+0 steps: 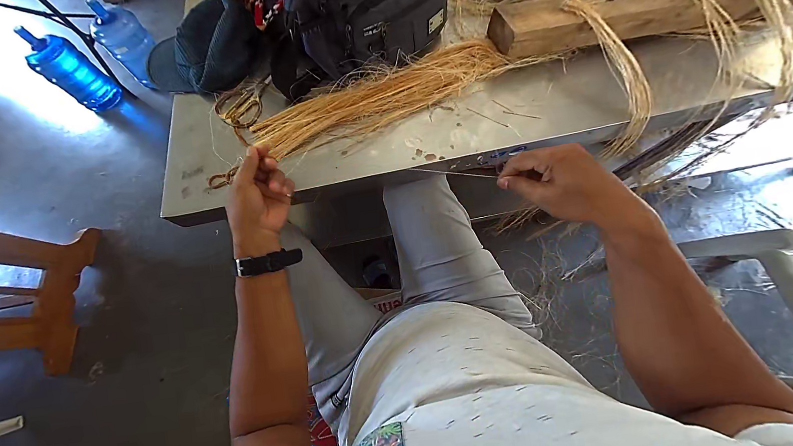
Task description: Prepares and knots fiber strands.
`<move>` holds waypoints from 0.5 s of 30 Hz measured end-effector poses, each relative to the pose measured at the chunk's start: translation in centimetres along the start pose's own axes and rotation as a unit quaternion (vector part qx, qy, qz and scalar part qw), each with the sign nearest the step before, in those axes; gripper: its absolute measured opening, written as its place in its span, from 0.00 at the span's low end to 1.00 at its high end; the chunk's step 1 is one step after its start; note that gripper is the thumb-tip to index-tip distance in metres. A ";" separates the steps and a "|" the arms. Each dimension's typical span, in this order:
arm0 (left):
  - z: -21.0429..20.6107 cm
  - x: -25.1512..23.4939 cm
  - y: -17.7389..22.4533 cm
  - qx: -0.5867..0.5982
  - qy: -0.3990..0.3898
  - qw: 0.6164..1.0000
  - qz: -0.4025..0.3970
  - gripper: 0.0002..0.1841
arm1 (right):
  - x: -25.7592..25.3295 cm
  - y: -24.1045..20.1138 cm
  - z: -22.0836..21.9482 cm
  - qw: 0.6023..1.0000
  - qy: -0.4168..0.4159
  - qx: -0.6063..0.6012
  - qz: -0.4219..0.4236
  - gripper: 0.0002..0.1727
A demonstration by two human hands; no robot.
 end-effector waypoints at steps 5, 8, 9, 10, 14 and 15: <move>-0.1 -3.9 2.2 -0.054 0.073 0.996 -0.009 0.16 | -0.2 0.3 1.0 1.000 0.015 0.012 -0.003 0.10; -0.3 -5.8 3.2 -0.183 0.102 0.978 -0.016 0.15 | 0.0 0.9 1.4 1.000 0.014 0.007 -0.013 0.11; -0.3 -6.2 3.6 -0.225 0.106 0.968 -0.022 0.14 | 0.1 1.1 1.6 1.000 0.014 0.003 -0.016 0.11; -0.2 -6.6 3.9 -0.259 0.110 0.959 -0.026 0.14 | 0.2 1.4 1.7 1.000 0.016 -0.001 -0.017 0.11; 0.2 -7.7 5.5 -0.294 0.136 0.945 -0.035 0.12 | 0.9 2.8 2.3 0.999 0.039 -0.016 -0.034 0.10; 0.5 -7.9 5.9 -0.293 0.142 0.945 -0.037 0.11 | 1.1 3.0 2.5 0.998 0.050 -0.021 -0.037 0.10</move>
Point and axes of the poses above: each hand's wrist, its own x-axis away from the middle knuckle, its own z-axis out of the back of the hand, y = z × x, the point moved 5 cm from there along -x, towards the middle knuckle, and after that the axes turned 6 degrees about z, right-handed, at the moved point
